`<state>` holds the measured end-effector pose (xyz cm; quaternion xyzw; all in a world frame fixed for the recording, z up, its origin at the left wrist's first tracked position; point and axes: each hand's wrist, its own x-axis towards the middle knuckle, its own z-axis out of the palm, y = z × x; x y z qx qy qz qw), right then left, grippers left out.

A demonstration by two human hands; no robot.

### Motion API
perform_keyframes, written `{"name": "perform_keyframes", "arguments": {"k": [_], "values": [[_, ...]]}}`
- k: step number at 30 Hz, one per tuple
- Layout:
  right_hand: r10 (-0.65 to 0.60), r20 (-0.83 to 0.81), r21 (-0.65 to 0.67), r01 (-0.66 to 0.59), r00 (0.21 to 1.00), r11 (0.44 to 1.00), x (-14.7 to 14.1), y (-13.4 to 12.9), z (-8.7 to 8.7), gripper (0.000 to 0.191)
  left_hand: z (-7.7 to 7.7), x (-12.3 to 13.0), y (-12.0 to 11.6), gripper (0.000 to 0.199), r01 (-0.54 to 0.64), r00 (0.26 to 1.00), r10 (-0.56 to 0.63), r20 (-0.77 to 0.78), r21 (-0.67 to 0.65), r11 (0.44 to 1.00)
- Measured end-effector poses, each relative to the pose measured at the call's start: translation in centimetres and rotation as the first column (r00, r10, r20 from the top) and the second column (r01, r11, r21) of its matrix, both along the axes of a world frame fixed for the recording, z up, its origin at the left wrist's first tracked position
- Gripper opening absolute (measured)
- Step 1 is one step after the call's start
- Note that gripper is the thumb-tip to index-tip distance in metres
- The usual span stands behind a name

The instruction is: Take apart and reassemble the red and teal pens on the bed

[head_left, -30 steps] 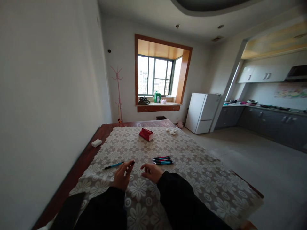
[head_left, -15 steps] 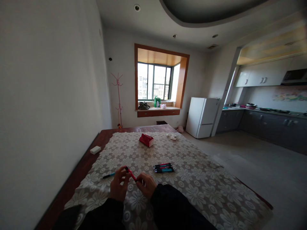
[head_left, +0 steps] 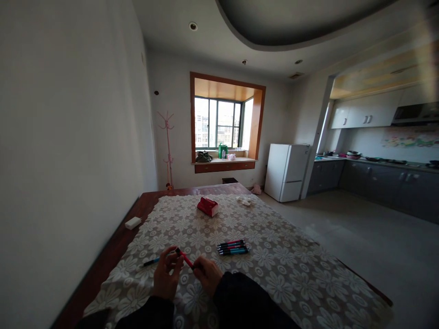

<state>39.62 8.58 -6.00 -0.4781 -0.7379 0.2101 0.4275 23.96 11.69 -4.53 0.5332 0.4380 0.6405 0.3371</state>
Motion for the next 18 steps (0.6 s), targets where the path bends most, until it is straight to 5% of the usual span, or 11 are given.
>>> {"name": "perform_keyframes", "arguments": {"k": [18], "values": [[-0.012,0.109,0.132,-0.002,0.994,0.991,0.17,-0.45,0.21,0.021,-0.18,-0.13,0.22,0.048,0.017,1.0,-0.016,-0.017,0.074,0.997]]}}
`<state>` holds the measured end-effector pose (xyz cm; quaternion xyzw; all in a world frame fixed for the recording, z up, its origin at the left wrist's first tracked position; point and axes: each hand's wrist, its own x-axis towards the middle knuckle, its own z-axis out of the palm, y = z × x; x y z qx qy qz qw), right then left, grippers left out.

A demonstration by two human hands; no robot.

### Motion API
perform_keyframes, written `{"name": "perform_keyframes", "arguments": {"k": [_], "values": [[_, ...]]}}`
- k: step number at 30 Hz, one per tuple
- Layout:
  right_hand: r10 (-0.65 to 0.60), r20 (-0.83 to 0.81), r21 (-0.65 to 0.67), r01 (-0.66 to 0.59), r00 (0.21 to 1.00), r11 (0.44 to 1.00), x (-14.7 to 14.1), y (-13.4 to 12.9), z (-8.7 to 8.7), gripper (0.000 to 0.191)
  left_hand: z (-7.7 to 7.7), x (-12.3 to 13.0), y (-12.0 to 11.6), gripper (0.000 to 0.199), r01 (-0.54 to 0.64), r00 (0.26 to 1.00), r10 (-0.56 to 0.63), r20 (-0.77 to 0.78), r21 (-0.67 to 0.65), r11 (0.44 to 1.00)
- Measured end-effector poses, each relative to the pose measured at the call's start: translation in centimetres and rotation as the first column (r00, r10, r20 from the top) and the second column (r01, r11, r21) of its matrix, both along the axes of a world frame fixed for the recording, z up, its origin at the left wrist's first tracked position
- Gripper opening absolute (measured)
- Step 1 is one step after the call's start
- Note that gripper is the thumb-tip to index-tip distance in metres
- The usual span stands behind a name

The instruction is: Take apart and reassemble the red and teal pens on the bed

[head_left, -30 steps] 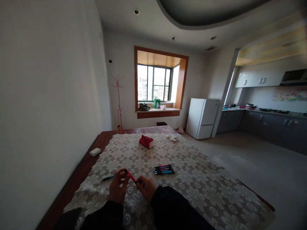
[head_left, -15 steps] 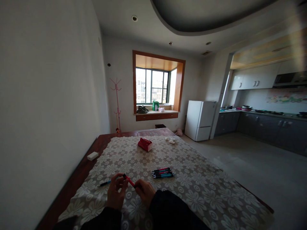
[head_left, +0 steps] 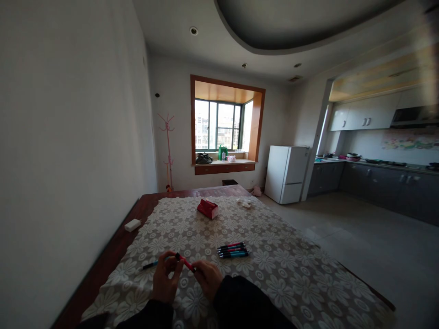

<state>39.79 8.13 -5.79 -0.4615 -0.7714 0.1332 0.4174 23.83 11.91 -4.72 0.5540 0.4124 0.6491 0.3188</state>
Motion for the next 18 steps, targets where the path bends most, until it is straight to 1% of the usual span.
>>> {"name": "perform_keyframes", "arguments": {"k": [4,9,12,15,18], "values": [[0.001,0.007,0.015,-0.001,1.0,1.0,0.04,-0.04,0.05,0.02,0.07,-0.13,-0.07,0.047,0.004,1.0,-0.004,-0.022,-0.011,1.0],[-0.011,0.027,0.054,0.009,1.0,0.998,0.26,0.13,0.09,0.018,0.58,-0.46,-0.27,0.045,0.045,0.999,-0.046,-0.027,-0.033,0.998],[-0.03,0.044,0.098,0.025,0.999,0.995,0.45,0.24,0.16,0.016,0.69,-0.61,-0.27,0.045,0.03,0.999,-0.031,-0.041,-0.031,0.999],[-0.043,0.084,0.134,0.032,0.996,0.991,0.57,0.26,0.34,0.016,0.71,-0.58,-0.31,0.044,0.027,0.998,-0.029,-0.061,-0.032,0.999],[-0.059,0.13,0.155,0.038,0.99,0.987,0.59,0.19,0.52,0.015,0.85,-0.4,-0.45,0.044,0.033,0.998,-0.034,-0.047,-0.026,0.999]]}}
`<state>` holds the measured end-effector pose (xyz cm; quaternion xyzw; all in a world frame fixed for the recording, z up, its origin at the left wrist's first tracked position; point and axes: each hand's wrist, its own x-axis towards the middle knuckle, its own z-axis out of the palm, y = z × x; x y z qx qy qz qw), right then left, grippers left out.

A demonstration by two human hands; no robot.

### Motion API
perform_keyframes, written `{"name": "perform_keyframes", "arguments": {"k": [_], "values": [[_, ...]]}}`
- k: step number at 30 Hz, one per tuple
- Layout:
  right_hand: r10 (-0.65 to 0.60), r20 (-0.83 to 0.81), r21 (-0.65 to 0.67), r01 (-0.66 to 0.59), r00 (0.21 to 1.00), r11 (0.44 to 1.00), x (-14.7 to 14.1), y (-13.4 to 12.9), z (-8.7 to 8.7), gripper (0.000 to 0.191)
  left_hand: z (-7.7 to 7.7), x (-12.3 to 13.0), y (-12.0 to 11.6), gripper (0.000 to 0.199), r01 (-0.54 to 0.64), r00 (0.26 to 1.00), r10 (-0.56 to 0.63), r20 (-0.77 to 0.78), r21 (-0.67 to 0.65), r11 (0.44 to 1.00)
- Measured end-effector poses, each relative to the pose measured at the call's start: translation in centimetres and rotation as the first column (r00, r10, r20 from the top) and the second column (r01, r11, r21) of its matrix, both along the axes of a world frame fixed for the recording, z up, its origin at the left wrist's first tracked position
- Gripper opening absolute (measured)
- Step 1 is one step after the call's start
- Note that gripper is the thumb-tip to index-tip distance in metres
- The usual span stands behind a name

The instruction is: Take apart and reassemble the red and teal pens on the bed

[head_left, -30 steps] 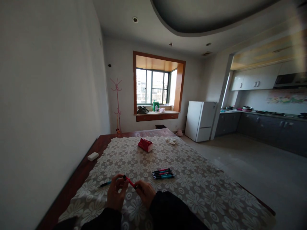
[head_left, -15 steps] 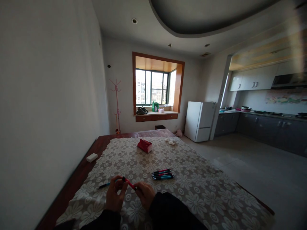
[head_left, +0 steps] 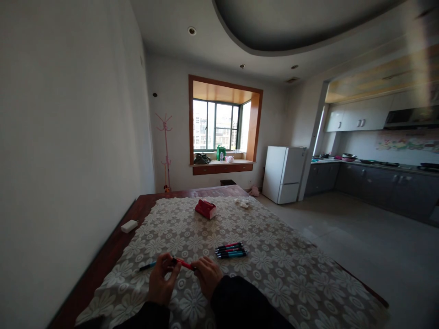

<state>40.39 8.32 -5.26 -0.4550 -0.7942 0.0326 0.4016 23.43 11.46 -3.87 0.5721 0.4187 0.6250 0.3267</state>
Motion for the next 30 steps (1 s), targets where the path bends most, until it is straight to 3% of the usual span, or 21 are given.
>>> {"name": "perform_keyframes", "arguments": {"k": [8,15,24,30], "values": [[-0.04,0.095,0.032,0.037,0.995,0.999,-0.2,-0.2,-0.2,0.017,0.8,-0.2,-0.2,0.046,0.042,0.999,-0.041,0.009,-0.102,0.994],[-0.049,0.147,0.036,0.044,0.988,0.998,-0.3,-0.5,0.3,0.017,1.3,-0.1,-0.4,0.045,0.01,0.999,-0.005,0.043,-0.11,0.994],[-0.045,0.101,0.069,0.038,0.994,0.997,-0.5,-0.5,0.0,0.012,1.0,-0.5,-0.2,0.047,0.024,0.999,-0.019,0.034,-0.155,0.988],[-0.053,0.11,0.062,0.047,0.992,0.997,-0.5,-0.6,0.1,0.013,1.2,-0.3,-0.6,0.046,-0.038,0.999,0.034,-0.03,-0.131,0.991]]}}
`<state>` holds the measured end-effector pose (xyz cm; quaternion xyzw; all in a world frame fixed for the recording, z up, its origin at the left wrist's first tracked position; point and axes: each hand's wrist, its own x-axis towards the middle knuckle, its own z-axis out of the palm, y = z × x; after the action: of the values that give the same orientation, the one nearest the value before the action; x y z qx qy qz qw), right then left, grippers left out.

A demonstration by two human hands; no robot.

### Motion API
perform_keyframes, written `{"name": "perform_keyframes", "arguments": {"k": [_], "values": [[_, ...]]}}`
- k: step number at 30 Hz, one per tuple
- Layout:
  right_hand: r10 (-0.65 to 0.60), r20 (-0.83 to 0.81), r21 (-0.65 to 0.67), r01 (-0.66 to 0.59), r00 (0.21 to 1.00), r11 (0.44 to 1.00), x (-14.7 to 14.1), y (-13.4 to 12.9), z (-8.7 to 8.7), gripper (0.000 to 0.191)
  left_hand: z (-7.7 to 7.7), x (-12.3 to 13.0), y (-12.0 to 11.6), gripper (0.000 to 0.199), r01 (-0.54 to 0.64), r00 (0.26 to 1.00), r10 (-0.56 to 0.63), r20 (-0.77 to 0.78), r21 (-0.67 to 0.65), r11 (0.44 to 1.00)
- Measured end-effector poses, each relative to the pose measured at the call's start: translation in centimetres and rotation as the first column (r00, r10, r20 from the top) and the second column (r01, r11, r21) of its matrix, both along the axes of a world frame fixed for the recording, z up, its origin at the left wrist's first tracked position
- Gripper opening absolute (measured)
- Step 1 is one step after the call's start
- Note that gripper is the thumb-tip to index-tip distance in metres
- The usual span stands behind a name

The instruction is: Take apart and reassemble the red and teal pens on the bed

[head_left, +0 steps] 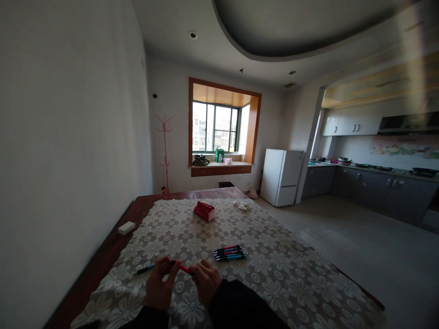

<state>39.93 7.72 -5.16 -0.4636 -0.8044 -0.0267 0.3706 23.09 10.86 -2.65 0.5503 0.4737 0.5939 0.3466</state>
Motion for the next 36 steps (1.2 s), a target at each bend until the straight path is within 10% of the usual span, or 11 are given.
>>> {"name": "perform_keyframes", "arguments": {"k": [10,19,29,36], "values": [[0.042,-0.14,-0.04,-0.048,0.989,0.998,0.0,-0.3,0.5,0.012,-0.4,0.9,-0.5,0.049,-0.006,1.0,0.004,0.028,0.067,0.998],[-0.031,-0.482,-0.138,-0.042,0.875,0.99,0.2,0.8,-0.5,0.01,-1.4,0.7,0.2,0.023,0.371,0.9,-0.32,-0.297,0.133,0.919],[0.022,-0.877,-0.217,-0.436,0.481,0.874,0.2,2.1,-1.3,0.037,-1.4,1.0,-0.1,0.014,0.364,0.874,-0.279,-0.398,0.156,0.918],[-0.124,-0.97,-0.199,-0.387,0.209,0.901,1.2,3.4,-1.6,0.041,-2.0,0.6,0.6,0.025,0.228,0.912,-0.14,-0.385,0.195,0.954]]}}
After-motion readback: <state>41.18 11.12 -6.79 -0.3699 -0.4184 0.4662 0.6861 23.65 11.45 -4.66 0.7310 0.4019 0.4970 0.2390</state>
